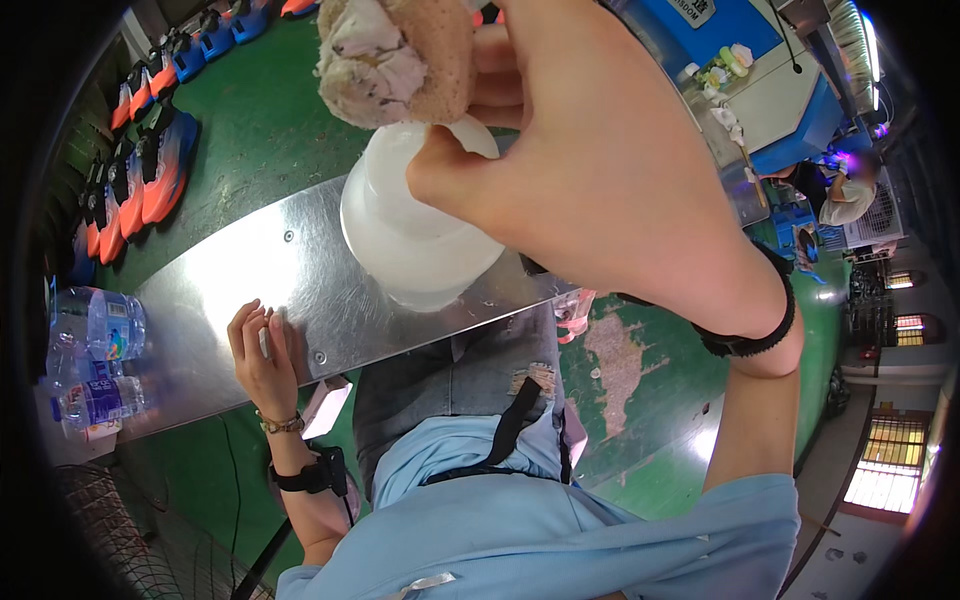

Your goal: Apply yellow adhesive from a syringe onto the edges of shoe components and wipe excess with a sponge.

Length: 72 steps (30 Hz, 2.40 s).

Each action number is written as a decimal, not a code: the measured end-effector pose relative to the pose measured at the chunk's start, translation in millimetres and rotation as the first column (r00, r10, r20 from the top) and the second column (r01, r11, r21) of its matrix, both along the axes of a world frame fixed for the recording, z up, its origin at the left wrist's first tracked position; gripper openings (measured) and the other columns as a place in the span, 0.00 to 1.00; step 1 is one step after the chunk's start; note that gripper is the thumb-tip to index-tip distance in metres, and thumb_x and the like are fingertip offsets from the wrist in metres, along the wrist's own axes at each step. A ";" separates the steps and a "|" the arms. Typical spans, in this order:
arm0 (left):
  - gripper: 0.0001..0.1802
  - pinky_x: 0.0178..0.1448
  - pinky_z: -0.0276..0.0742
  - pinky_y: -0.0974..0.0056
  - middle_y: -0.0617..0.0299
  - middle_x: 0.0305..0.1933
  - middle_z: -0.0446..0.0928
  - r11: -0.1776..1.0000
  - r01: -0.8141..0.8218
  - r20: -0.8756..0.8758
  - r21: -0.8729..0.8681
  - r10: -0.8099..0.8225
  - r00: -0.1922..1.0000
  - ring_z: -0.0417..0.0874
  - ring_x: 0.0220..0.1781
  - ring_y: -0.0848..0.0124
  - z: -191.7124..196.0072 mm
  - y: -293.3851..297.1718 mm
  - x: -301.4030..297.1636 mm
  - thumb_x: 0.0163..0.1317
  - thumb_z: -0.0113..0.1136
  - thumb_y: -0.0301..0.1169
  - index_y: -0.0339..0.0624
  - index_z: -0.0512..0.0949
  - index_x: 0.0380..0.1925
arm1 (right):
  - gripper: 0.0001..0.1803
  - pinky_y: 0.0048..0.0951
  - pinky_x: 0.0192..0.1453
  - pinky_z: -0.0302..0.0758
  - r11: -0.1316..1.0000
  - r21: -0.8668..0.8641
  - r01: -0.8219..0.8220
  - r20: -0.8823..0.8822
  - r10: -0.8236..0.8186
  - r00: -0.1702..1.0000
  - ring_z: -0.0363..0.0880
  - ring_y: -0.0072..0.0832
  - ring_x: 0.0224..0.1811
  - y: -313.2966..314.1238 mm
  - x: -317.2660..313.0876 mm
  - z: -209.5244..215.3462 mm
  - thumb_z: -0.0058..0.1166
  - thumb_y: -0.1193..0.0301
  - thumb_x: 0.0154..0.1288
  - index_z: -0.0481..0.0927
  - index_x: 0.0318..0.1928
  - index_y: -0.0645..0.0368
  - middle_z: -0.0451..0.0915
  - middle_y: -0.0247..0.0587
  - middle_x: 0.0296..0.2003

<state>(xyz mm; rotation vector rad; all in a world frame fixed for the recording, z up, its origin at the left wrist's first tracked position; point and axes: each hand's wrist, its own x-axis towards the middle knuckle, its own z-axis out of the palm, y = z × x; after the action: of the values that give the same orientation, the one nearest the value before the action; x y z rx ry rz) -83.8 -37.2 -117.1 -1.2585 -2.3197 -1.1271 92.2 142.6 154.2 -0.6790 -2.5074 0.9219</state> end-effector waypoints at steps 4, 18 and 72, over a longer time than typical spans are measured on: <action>0.04 0.38 0.76 0.64 0.56 0.43 0.74 0.999 0.001 0.010 0.034 -0.001 1.000 0.79 0.39 0.64 -0.2 1.6 0.6 0.59 0.56 0.26 0.37 0.74 0.31 | 0.32 0.29 0.56 0.71 0.990 -0.047 -0.136 -0.137 0.128 0.982 0.72 0.26 0.52 16.1 3.3 -7.4 0.53 0.86 0.46 0.58 0.54 0.60 0.68 0.39 0.48; 0.05 0.41 0.76 0.64 0.55 0.44 0.73 1.000 0.006 0.044 0.016 -0.007 0.999 0.78 0.42 0.63 2.0 5.8 7.5 0.60 0.55 0.27 0.36 0.73 0.32 | 0.38 0.30 0.56 0.67 0.831 0.075 -0.551 -0.291 0.547 0.785 0.73 0.30 0.50 79.3 26.8 -38.1 0.57 0.85 0.49 0.52 0.59 0.65 0.69 0.44 0.49; 0.05 0.41 0.76 0.64 0.55 0.43 0.74 1.000 -0.013 0.018 0.002 0.013 1.000 0.78 0.41 0.63 3.3 17.4 15.4 0.60 0.55 0.27 0.35 0.73 0.31 | 0.26 0.42 0.51 0.73 0.834 0.490 -0.254 -0.314 0.441 0.841 0.77 0.41 0.42 105.7 46.5 -25.4 0.54 0.85 0.53 0.58 0.51 0.61 0.77 0.47 0.33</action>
<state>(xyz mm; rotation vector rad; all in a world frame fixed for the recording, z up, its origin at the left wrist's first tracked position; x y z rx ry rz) -68.3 -19.9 -113.7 -1.2362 -2.3357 -1.1412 138.7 248.3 128.8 0.1342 -2.3467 0.5072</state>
